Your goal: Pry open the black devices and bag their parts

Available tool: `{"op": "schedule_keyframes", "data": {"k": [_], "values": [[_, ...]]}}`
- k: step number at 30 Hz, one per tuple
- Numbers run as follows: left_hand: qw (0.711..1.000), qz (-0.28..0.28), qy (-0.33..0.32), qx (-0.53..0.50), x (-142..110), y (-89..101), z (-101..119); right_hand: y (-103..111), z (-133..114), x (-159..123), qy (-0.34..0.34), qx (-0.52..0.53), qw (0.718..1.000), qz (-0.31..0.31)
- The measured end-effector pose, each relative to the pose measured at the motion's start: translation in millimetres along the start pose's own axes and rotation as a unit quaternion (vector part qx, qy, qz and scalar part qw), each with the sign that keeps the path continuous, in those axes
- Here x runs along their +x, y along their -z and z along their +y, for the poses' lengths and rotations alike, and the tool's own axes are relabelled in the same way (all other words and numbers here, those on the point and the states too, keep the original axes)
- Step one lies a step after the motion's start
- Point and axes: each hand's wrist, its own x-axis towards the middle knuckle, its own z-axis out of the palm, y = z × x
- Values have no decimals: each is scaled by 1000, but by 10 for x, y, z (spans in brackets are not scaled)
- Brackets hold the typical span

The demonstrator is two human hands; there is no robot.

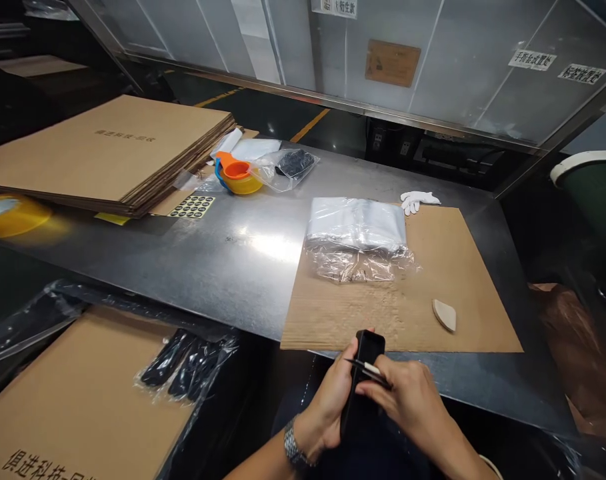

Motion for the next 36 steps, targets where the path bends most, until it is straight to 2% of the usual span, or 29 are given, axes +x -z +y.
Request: {"op": "schedule_keyframes", "data": {"k": [5,12,18,21,24,27,31,36], "values": [[994,17,33,106,-55,51,-92,140,109,120,-50,51,997,22],[984,-25,36,171,-71,115,-114,270,229,222,-7,224,974,-40],[985,-21,54,165,-64,140,-120,217,328,279,-33,325,943,-73],[989,-21,77,128,-72,118,-53,201,353,222,-65,347,934,-54],[998,-2,32,61,-57,91,28,133,297,57,-125,315,940,-28],[998,31,-56,27,-32,71,60,-3,158,-133,-155,302,939,-62],[986,37,-153,52,-40,36,30,-177,6,-246,-171,344,919,-89],[981,43,-169,81,-93,-3,-25,-237,44,-164,-181,407,894,-48]]}}
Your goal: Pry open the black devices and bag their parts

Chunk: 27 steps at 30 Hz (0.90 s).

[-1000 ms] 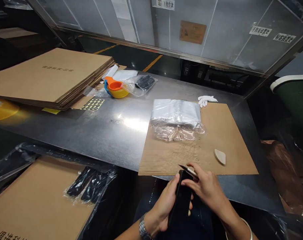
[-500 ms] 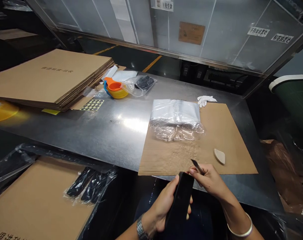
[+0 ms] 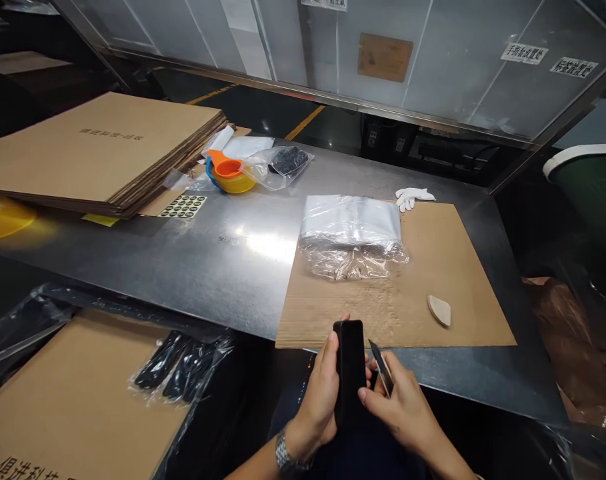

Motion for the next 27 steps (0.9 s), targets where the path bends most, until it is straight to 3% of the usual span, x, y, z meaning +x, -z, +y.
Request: {"op": "schedule_keyframes", "data": {"k": [5,12,20,24,27], "values": [[996,-39,67,48,-31,21,-72,172,-61,186,6,5,998,58],[980,-107,158,62,-16,67,-27,463,-173,328,-7,4,1000,28],[953,-146,267,8,131,218,-67,704,111,565,12,-125,983,133],[949,-139,282,6,177,233,-50,787,249,708,12,-220,952,215],[946,-156,284,-15,193,222,-1,790,303,757,10,-259,937,234]]}}
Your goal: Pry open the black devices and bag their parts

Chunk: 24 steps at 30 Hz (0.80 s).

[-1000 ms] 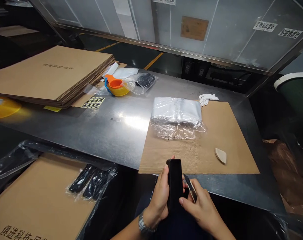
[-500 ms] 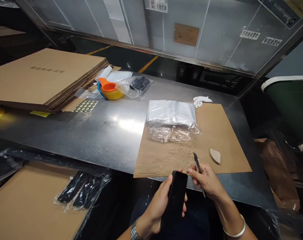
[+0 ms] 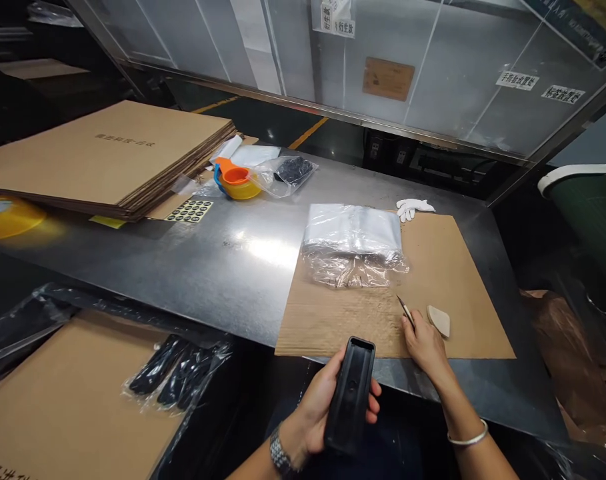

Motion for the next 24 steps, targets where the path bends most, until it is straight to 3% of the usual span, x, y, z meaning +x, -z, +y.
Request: {"op": "schedule_keyframes", "data": {"k": [5,8,11,14,16,19,22,24], "values": [[1000,-8,-5,-16,-19,-17,59,-30,-35,-67,28,19,999,-26],[998,-7,-67,-7,-32,-34,60,30,-164,-185,67,76,991,-85],[990,-8,-111,84,-71,-53,87,155,-357,-305,126,131,970,-163],[979,-40,-93,175,-137,-35,193,262,-497,-388,198,165,936,-239],[983,-73,-91,142,-179,12,286,276,-528,-444,202,171,943,-200],[978,-75,-193,28,-202,85,362,194,-545,-566,182,167,968,-36],[949,-27,-315,-9,-185,57,300,45,-596,-726,255,157,949,96],[937,24,-348,8,-182,-19,219,-39,-626,-827,316,157,926,136]]}}
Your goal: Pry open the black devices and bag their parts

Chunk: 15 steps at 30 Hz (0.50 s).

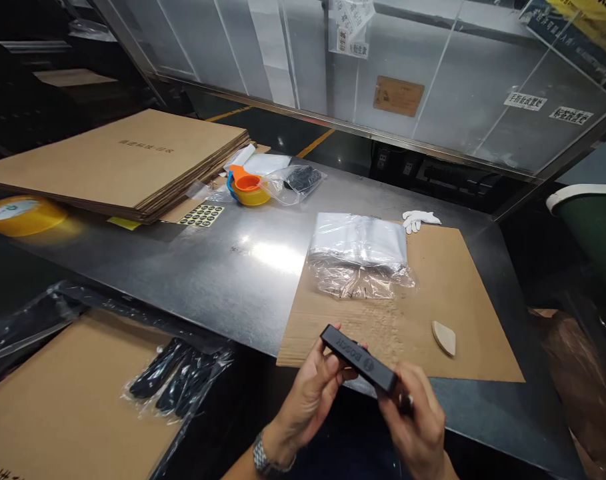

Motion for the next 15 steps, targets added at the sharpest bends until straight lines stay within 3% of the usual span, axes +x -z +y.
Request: {"op": "schedule_keyframes", "data": {"k": [3,5,7,10,15], "values": [[997,45,-20,64,-89,-94,-38,-5,-41,-93,24,37,997,-68],[994,34,-24,105,-135,-97,-29,61,-34,-107,-20,65,990,-122],[989,8,-32,147,-167,-62,-21,151,-32,-78,-71,56,988,-125],[980,-16,-48,192,-202,-10,-40,260,-78,14,-71,-23,990,-116],[976,-29,-41,212,-242,-7,-77,290,-198,118,-8,-169,970,-176]]}}
